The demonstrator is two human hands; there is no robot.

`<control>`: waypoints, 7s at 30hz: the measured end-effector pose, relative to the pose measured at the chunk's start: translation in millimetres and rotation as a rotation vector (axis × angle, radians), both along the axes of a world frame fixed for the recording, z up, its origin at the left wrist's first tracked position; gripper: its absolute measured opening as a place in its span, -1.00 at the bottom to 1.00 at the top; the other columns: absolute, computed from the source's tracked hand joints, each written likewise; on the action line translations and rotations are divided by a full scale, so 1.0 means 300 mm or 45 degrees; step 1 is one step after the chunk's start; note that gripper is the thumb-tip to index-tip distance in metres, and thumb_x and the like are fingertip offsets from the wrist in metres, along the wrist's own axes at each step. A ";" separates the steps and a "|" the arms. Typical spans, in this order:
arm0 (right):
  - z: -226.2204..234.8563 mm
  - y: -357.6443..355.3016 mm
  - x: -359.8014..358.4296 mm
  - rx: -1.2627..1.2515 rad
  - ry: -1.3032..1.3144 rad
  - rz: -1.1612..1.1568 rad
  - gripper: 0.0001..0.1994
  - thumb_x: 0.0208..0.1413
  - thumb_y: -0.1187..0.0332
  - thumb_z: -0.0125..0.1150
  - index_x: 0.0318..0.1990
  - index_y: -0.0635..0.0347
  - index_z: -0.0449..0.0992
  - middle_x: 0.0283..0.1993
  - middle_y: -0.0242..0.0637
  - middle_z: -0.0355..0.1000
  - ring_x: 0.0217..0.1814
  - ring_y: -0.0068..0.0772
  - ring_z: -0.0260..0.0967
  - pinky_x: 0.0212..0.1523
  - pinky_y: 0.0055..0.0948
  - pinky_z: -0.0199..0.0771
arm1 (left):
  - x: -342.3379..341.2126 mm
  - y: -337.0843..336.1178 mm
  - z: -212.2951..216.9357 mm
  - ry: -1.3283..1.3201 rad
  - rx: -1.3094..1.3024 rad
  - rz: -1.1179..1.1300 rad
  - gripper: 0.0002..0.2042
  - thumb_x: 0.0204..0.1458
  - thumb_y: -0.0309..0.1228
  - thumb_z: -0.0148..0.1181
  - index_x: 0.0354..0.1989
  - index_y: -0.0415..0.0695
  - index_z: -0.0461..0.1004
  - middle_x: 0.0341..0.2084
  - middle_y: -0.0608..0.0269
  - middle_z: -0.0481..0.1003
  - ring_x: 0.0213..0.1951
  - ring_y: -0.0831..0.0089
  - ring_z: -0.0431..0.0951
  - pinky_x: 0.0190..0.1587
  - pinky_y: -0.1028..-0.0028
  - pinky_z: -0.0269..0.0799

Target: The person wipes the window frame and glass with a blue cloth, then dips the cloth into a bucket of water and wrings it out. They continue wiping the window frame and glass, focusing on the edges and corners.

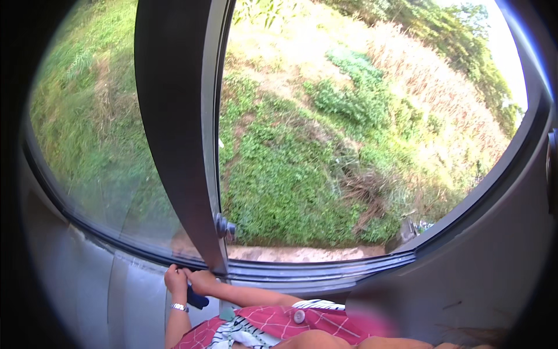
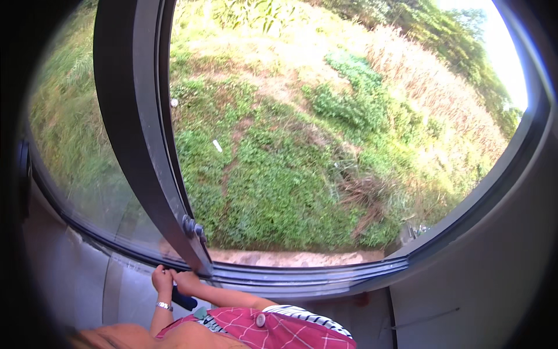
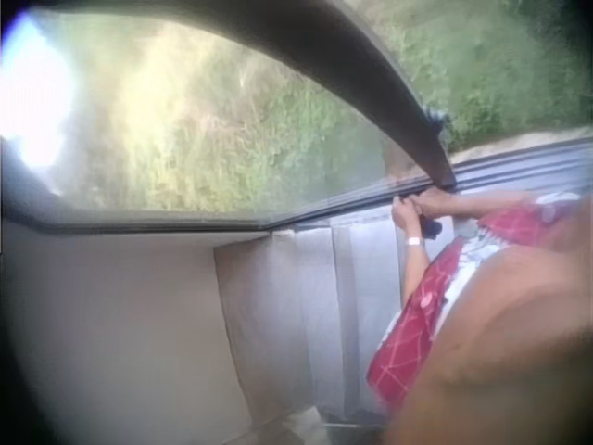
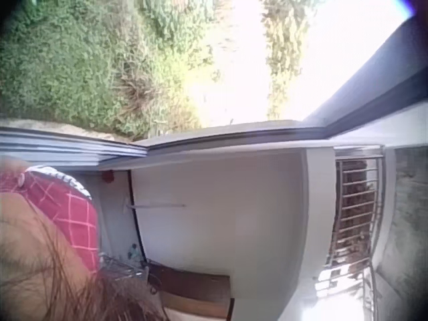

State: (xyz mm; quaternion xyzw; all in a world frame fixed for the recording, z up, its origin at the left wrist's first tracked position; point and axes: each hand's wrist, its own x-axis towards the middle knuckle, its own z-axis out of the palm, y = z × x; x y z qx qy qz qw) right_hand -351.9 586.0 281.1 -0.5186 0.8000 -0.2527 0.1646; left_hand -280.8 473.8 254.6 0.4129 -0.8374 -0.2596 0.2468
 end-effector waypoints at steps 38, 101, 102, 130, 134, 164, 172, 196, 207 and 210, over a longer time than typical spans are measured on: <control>0.268 0.124 0.048 -0.184 0.030 -0.003 -0.61 0.01 0.38 0.00 0.02 0.33 0.30 -0.54 -0.01 0.46 -0.51 0.03 0.46 -0.50 -0.06 0.43 | -0.050 -0.046 -0.049 0.808 1.023 0.684 -0.88 -0.04 -0.65 0.14 -0.38 -0.25 0.32 -0.38 0.19 0.41 -0.36 0.37 0.37 -0.25 0.36 0.40; 0.228 0.116 0.064 -0.007 0.041 0.131 -0.29 -0.05 0.42 0.01 0.33 0.18 -0.02 -0.43 0.00 0.48 -0.46 0.02 0.46 -0.49 -0.10 0.41 | 0.096 0.078 -0.167 1.130 1.666 -0.136 -0.76 0.17 -0.25 0.06 -0.30 -0.21 0.38 -0.39 0.16 0.44 -0.34 0.35 0.48 -0.28 0.37 0.43; 0.228 0.117 0.062 0.002 0.042 0.133 -0.29 -0.06 0.42 0.01 0.34 0.17 -0.02 -0.43 0.00 0.48 -0.46 0.02 0.46 -0.49 -0.10 0.41 | 0.097 0.061 -0.167 1.162 1.633 -0.149 -0.76 0.18 -0.24 0.05 -0.31 -0.21 0.38 -0.40 0.16 0.44 -0.35 0.35 0.48 -0.29 0.37 0.43; 0.254 0.124 0.099 -0.173 0.154 0.142 -0.31 -0.01 0.37 0.00 0.32 0.25 -0.04 -0.57 -0.08 0.43 -0.59 -0.04 0.41 -0.57 -0.11 0.37 | -0.010 -0.069 -0.214 0.680 0.630 0.447 -0.78 -0.08 -0.52 0.22 -0.30 -0.34 0.35 -0.38 0.01 0.48 -0.35 0.18 0.49 -0.19 0.29 0.40; 0.219 0.095 0.113 -0.215 0.381 0.046 -0.34 0.00 0.35 0.01 0.30 0.33 0.01 -0.62 -0.11 0.41 -0.65 -0.08 0.39 -0.63 -0.13 0.36 | -0.009 -0.080 -0.229 0.933 1.224 0.403 -0.74 -0.01 -0.40 0.27 -0.34 -0.33 0.35 -0.40 0.11 0.45 -0.36 0.37 0.43 -0.28 0.36 0.41; 0.270 0.094 0.061 -0.089 -0.053 0.249 -0.21 -0.04 0.40 0.02 0.38 0.16 -0.17 -0.36 -0.01 0.47 -0.40 0.02 0.46 -0.41 -0.13 0.41 | 0.001 -0.033 -0.086 0.359 0.329 0.448 -0.81 0.03 -0.48 0.08 -0.22 -0.31 0.35 -0.29 -0.13 0.49 -0.22 -0.07 0.50 -0.15 0.16 0.37; 0.270 0.058 0.088 0.008 0.067 0.224 -0.25 -0.09 0.42 0.09 0.31 0.28 -0.08 -0.40 0.01 0.47 -0.43 0.03 0.47 -0.44 -0.13 0.45 | 0.106 -0.035 -0.253 1.014 0.970 0.020 -0.61 0.13 -0.17 0.07 -0.12 -0.31 0.30 -0.21 -0.01 0.45 -0.20 0.15 0.48 -0.12 0.22 0.39; 0.266 0.032 0.105 0.115 0.094 0.284 -0.24 0.03 0.41 -0.02 0.38 0.18 -0.24 -0.44 0.04 0.46 -0.48 0.03 0.46 -0.51 -0.14 0.42 | 0.046 -0.038 -0.151 0.940 0.997 0.221 -0.94 -0.06 -0.69 0.12 -0.43 -0.30 0.41 -0.47 0.24 0.46 -0.38 0.49 0.44 -0.24 0.50 0.40; -0.004 -0.001 0.032 0.177 0.151 0.214 -0.16 -0.01 0.33 0.07 0.38 0.25 -0.29 -0.48 0.05 0.47 -0.49 0.01 0.45 -0.48 -0.11 0.41 | -0.019 0.062 -0.014 0.637 0.388 0.357 -0.91 -0.03 -0.54 0.12 -0.36 -0.28 0.49 -0.43 0.02 0.54 -0.37 0.14 0.52 -0.25 0.29 0.41; 0.183 -0.016 0.022 0.376 -0.116 0.314 -0.18 0.01 0.31 0.09 0.39 0.14 -0.23 -0.39 0.13 0.46 -0.35 0.06 0.46 -0.34 -0.08 0.40 | 0.024 0.031 0.016 0.560 0.226 0.431 -0.91 -0.03 -0.53 0.13 -0.37 -0.27 0.51 -0.41 -0.01 0.54 -0.35 0.05 0.53 -0.24 0.24 0.42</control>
